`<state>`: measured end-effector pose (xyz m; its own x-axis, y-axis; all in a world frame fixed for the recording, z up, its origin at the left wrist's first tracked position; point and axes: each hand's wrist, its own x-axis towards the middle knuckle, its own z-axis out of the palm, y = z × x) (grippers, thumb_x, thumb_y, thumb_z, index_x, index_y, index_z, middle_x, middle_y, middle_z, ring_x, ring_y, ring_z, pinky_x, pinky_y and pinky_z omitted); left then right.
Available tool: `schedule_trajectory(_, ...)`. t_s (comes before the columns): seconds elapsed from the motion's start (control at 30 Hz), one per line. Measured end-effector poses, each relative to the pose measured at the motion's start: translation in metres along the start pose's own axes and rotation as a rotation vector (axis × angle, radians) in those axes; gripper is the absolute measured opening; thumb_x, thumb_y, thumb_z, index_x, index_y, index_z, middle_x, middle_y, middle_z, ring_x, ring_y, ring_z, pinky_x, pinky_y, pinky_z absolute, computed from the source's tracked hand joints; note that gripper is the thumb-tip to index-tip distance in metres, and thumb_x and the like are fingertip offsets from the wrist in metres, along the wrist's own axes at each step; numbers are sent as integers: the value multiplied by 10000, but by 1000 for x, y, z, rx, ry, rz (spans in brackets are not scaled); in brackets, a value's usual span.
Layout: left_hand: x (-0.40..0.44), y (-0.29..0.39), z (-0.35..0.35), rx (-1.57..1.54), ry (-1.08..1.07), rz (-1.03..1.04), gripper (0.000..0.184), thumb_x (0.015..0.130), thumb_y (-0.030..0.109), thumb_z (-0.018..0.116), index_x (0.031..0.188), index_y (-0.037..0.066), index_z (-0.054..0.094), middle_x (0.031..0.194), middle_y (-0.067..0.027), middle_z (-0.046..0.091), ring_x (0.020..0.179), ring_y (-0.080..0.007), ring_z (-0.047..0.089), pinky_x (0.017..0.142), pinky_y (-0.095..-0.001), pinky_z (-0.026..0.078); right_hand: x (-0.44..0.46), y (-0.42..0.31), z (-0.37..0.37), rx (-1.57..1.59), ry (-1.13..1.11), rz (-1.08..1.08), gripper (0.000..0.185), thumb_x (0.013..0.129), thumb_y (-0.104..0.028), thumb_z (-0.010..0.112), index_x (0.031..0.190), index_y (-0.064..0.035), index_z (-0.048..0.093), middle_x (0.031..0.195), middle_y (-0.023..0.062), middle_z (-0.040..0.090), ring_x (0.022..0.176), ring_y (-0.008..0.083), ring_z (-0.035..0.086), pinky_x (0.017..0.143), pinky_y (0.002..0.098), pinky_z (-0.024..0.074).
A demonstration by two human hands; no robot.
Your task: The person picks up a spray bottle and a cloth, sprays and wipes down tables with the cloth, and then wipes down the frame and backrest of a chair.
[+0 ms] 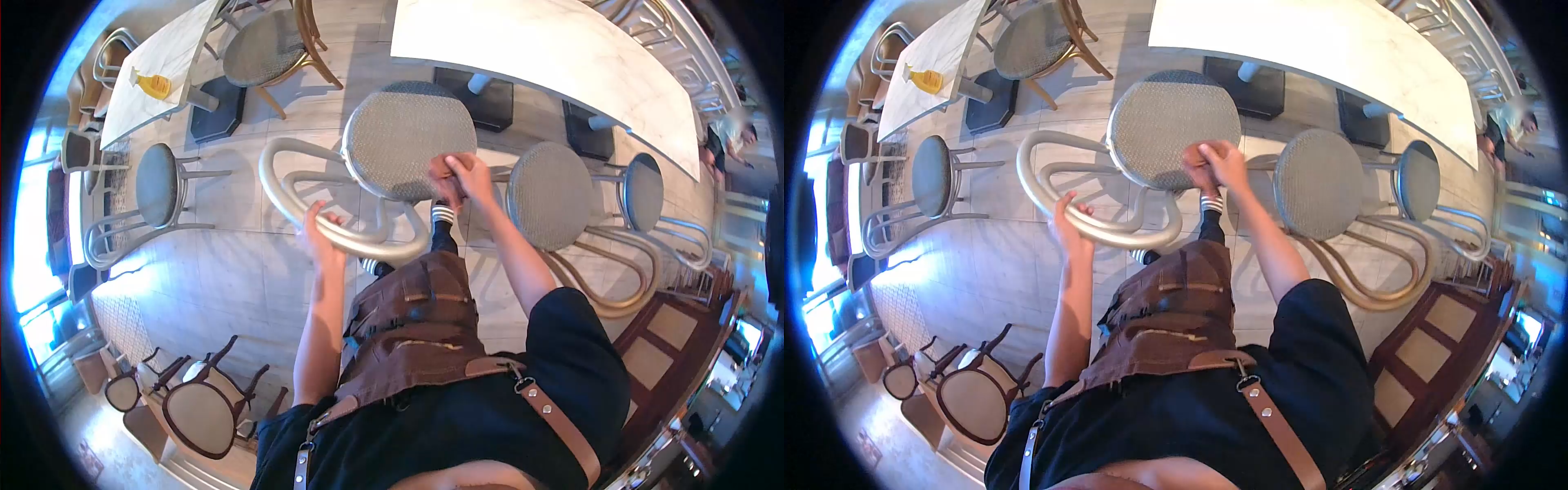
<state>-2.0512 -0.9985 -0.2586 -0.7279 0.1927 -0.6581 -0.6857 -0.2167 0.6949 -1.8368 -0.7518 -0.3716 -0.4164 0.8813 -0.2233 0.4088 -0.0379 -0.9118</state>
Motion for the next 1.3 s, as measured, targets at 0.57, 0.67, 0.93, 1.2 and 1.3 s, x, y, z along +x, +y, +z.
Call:
schedule_trajectory(0.57, -24, 5, 19, 468, 377, 523, 755, 876, 71, 667, 1546, 42, 321, 1221, -147, 580, 1047, -219, 596, 919, -339, 477, 248, 154, 32, -798, -258, 349, 738, 779, -482, 812, 1376, -179, 500, 1170, 172, 710, 1117, 365, 676, 917, 509, 540)
schedule_trajectory(0.67, -23, 6, 21, 498, 402, 598, 739, 873, 59, 702, 1521, 5, 349, 1232, -145, 595, 1071, -215, 609, 914, -330, 495, 248, 155, 24, -768, -322, 301, 767, 806, -423, 801, 1431, -166, 438, 1157, 175, 709, 1105, 397, 667, 922, 512, 535)
schedule_trajectory(0.93, -18, 4, 7, 581, 426, 610, 670, 892, 88, 714, 1481, -7, 408, 1354, -162, 516, 1180, -237, 548, 1000, -333, 451, 108, 123, 35, -166, 2, -152, 524, 939, -228, 677, 1403, -66, 494, 1061, 133, 716, 948, 302, 699, 854, 413, 552)
schedule_trajectory(1.2, -20, 4, 16, 489, 328, 626, 639, 898, 81, 706, 1464, -8, 423, 1404, -167, 489, 1209, -253, 544, 1006, -350, 463, -105, -72, 21, 256, -961, -692, 378, 978, -50, 501, 1350, -28, 566, 1238, 158, 629, 1159, 345, 597, 1003, 440, 465)
schedule_trajectory(1.3, -13, 4, 8, 465, 286, 629, 665, 898, 65, 703, 1481, -3, 390, 1413, -153, 482, 1215, -251, 534, 1017, -359, 449, -112, -6, 34, 227, -718, -657, 341, 1002, -87, 467, 1314, 10, 563, 1261, 152, 614, 1223, 347, 577, 1051, 451, 444)
